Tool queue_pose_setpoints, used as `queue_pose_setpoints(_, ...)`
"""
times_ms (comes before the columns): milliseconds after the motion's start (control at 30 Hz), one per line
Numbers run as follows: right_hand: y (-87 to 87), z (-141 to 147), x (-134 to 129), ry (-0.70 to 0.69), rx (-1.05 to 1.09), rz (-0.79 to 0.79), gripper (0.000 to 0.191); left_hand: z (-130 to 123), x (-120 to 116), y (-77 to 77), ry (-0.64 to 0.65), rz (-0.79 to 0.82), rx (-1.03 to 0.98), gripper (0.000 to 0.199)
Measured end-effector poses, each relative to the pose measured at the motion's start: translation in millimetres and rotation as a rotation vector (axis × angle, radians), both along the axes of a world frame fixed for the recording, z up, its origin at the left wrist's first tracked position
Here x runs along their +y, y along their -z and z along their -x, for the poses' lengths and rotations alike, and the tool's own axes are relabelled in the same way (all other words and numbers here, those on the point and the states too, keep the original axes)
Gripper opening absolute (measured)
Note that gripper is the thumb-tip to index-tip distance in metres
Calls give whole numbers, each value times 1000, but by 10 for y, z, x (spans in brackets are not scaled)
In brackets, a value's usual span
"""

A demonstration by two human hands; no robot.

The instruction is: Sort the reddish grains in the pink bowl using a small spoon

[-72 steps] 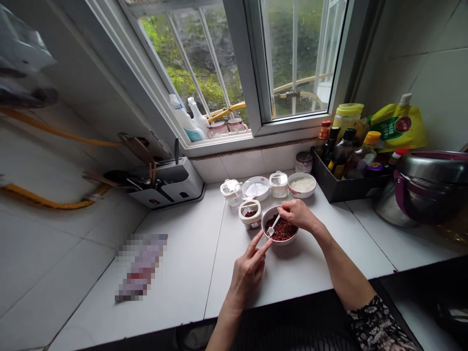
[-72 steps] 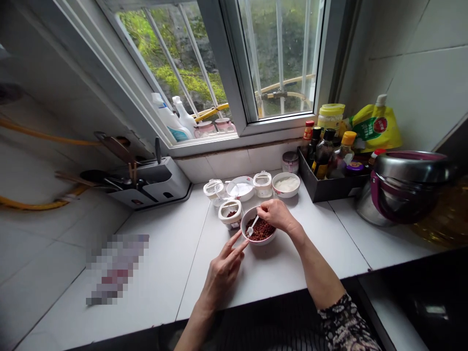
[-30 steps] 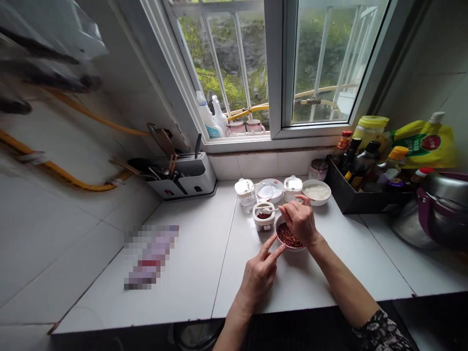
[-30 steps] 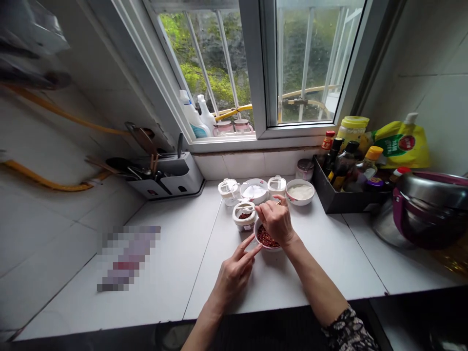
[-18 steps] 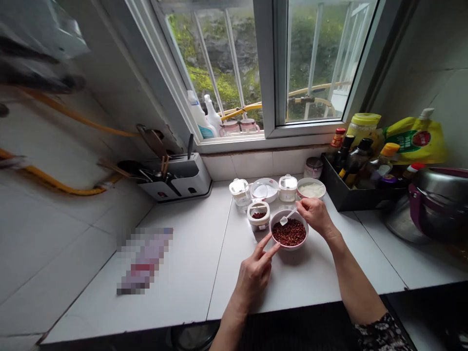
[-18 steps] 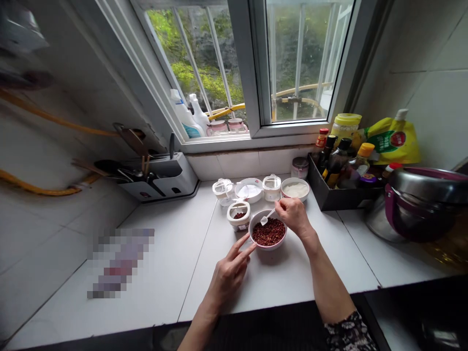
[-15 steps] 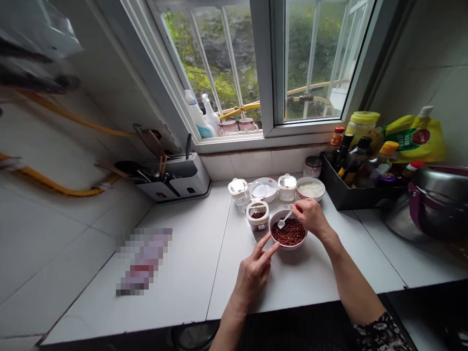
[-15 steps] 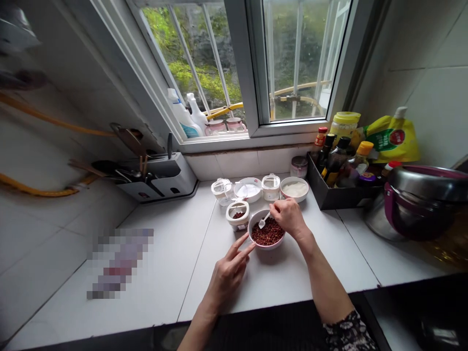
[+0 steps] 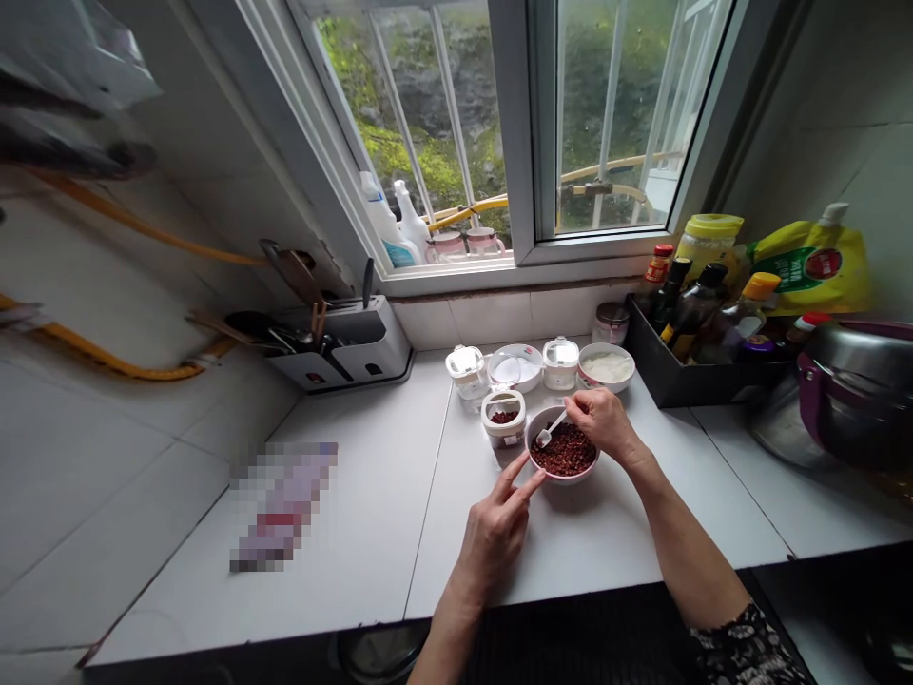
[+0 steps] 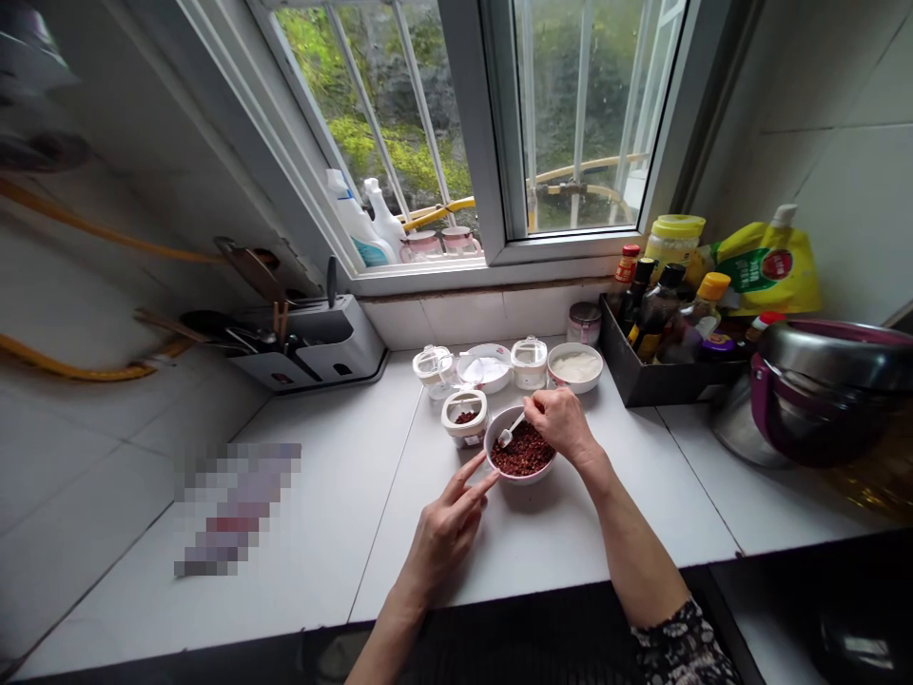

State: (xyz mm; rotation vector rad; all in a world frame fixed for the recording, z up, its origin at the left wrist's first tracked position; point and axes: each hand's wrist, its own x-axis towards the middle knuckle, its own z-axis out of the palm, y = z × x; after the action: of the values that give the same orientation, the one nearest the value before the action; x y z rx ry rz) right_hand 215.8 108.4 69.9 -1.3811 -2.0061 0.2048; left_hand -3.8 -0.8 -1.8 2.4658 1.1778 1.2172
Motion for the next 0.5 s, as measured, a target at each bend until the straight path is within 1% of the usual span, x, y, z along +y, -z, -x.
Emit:
queue_pose_setpoints(200,-21,-6,-13,-24,89,24,42,-1,3,-3,-4,-15,2,59)
queue_pose_setpoints(500,12,2,-8,-37,81,-9,43,-12,4,-22,4,-34,-12,56)
